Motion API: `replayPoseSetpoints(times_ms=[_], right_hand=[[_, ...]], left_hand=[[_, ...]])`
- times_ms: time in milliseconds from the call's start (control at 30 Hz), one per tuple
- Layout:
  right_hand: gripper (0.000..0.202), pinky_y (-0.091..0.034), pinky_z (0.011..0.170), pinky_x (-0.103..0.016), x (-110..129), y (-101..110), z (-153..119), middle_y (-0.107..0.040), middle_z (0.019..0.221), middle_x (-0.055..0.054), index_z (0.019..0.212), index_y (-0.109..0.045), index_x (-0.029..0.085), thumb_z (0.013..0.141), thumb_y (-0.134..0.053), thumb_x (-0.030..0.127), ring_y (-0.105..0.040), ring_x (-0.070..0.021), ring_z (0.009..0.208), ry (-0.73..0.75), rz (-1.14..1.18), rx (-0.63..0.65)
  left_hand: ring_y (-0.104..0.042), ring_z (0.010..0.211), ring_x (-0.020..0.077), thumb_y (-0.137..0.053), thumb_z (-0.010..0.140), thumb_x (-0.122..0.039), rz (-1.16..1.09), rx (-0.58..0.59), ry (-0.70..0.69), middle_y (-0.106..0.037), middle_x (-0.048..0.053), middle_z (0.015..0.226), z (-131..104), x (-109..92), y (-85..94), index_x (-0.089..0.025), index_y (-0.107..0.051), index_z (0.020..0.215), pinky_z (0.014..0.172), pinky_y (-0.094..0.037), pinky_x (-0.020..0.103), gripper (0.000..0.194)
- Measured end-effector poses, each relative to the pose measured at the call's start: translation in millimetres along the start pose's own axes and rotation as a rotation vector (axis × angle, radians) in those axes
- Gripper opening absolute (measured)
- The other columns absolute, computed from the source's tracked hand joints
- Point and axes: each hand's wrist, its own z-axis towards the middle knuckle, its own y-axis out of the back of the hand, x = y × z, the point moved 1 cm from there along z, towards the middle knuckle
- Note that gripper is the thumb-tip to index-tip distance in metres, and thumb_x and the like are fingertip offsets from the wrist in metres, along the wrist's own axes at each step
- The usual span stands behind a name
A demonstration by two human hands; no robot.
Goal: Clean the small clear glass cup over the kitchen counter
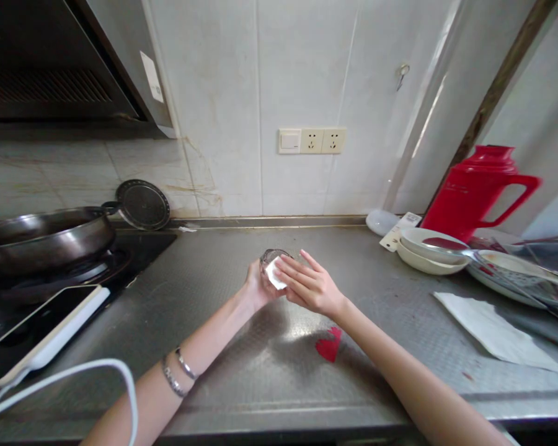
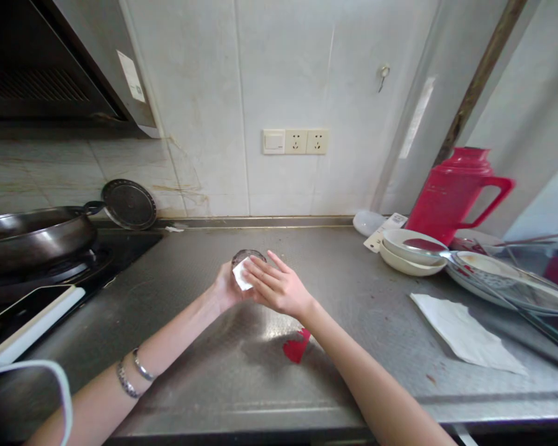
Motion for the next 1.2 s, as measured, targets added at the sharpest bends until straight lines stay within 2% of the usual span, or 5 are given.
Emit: replayPoseSetpoints(times_ms=[233, 500, 633, 967, 1200], right_hand=[[0.034, -0.025, 0.115, -0.048, -2, 6, 2, -0.065, 0.121, -0.008, 0.123, -0.057, 0.016, 0.09, -0.048, 0.019, -0.055, -0.0196, 0.12, -0.045, -0.025, -0.055], [0.038, -0.024, 0.115, -0.051, -7, 9, 2, -0.066, 0.118, -0.007, 0.124, -0.055, 0.018, 0.087, -0.048, 0.013, -0.055, -0.0207, 0.121, -0.145, -0.037, -0.068], [0.038, -0.03, 0.112, -0.052, -5, 6, 2, -0.069, 0.114, -0.008, 0.124, -0.055, 0.019, 0.087, -0.049, 0.013, -0.056, -0.0226, 0.12, -0.186, -0.017, -0.068], [0.036, -0.044, 0.104, -0.049, 4, -6, 5, -0.067, 0.114, -0.016, 0.122, -0.055, 0.01, 0.087, -0.045, 0.01, -0.058, -0.0258, 0.117, -0.273, -0.041, -0.034], [0.035, -0.047, 0.102, -0.049, 10, -12, 5, -0.064, 0.118, -0.021, 0.121, -0.053, 0.005, 0.088, -0.044, 0.008, -0.054, -0.0281, 0.122, -0.245, -0.012, -0.034]], left_hand=[[-0.064, 0.058, 0.0186, -0.041, 0.081, -0.02, -0.125, 0.088, -0.029, -0.069, 0.011, 0.068, -2, 1, -1.2, -0.009, -0.065, 0.082, 0.055, -0.052, 0.029, 0.027], [-0.063, 0.053, 0.0238, -0.041, 0.083, -0.043, 0.041, 0.227, -0.014, -0.067, 0.016, 0.067, 2, 3, 10.9, -0.01, -0.066, 0.093, 0.044, -0.047, 0.03, 0.043], [-0.061, 0.049, 0.0233, -0.034, 0.084, -0.049, 0.168, 0.204, -0.067, -0.067, 0.013, 0.068, 2, 0, 10.9, -0.011, -0.064, 0.104, 0.044, -0.05, 0.035, 0.052], [-0.058, 0.044, 0.0207, -0.027, 0.088, -0.045, 0.36, 0.061, -0.215, -0.064, 0.007, 0.057, 3, 4, 9.1, -0.013, -0.062, 0.087, 0.043, -0.05, 0.034, 0.047], [-0.058, 0.044, 0.0198, -0.027, 0.088, -0.046, 0.391, 0.035, -0.18, -0.063, 0.006, 0.055, 5, 12, 11.8, -0.013, -0.061, 0.087, 0.044, -0.049, 0.031, 0.047]])
